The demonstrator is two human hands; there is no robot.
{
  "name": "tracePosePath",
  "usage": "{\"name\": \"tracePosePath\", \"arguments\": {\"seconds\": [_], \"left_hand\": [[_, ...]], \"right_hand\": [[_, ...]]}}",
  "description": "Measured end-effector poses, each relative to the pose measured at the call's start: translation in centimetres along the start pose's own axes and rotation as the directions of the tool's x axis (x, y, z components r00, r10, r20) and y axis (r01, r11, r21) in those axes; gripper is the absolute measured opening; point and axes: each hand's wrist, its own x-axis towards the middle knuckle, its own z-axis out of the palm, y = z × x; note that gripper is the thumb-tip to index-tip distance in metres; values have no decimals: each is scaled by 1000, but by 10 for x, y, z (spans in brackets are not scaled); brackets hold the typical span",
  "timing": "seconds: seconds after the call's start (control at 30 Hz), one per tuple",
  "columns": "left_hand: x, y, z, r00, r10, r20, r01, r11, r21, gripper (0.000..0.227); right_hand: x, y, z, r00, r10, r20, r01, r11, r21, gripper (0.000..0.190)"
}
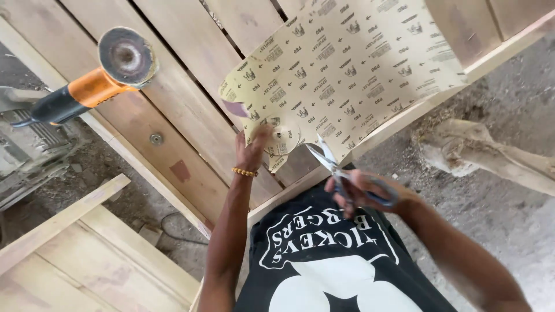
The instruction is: Cutting circular discs out of a sheet of sandpaper using scissors.
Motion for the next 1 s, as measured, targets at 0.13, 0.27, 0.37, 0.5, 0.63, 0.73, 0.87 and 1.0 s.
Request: {"name": "tracePosePath", "arguments": {"seconds": [0.13,0.27,0.37,0.5,0.63,0.73,0.87,1.0], "left_hand": [[-32,59,52,990,104,-92,-92,988,123,44],[-34,87,59,999,-12,-38,28,892,451,46],[2,6,-13,912,299,282,-403,516,756,32],[-25,53,26,1000,3,-25,9,881,473,45],[12,-34,-79,631,379,677,-701,-96,707,39],[0,-40,-90,700,262,665,-664,-105,740,55],[-27,-8,-58,770,265,581,-613,51,789,36],[-52,61,15,989,112,97,-147,648,748,35]], "right_hand": [[-18,-45,-19,992,-56,113,65,995,-81,85],[16,-57,-32,999,5,-40,-13,975,-220,62],[39,-54,-42,988,139,-67,-149,973,-178,49],[63,-50,-53,970,241,-38,-244,955,-167,53],[81,-50,-45,980,196,-36,-200,970,-139,56],[86,-49,-33,982,155,-105,-161,986,-47,56],[87,-42,-33,976,124,-180,-128,992,-15,54],[83,-39,-33,970,82,-230,-91,995,-30,64]]}}
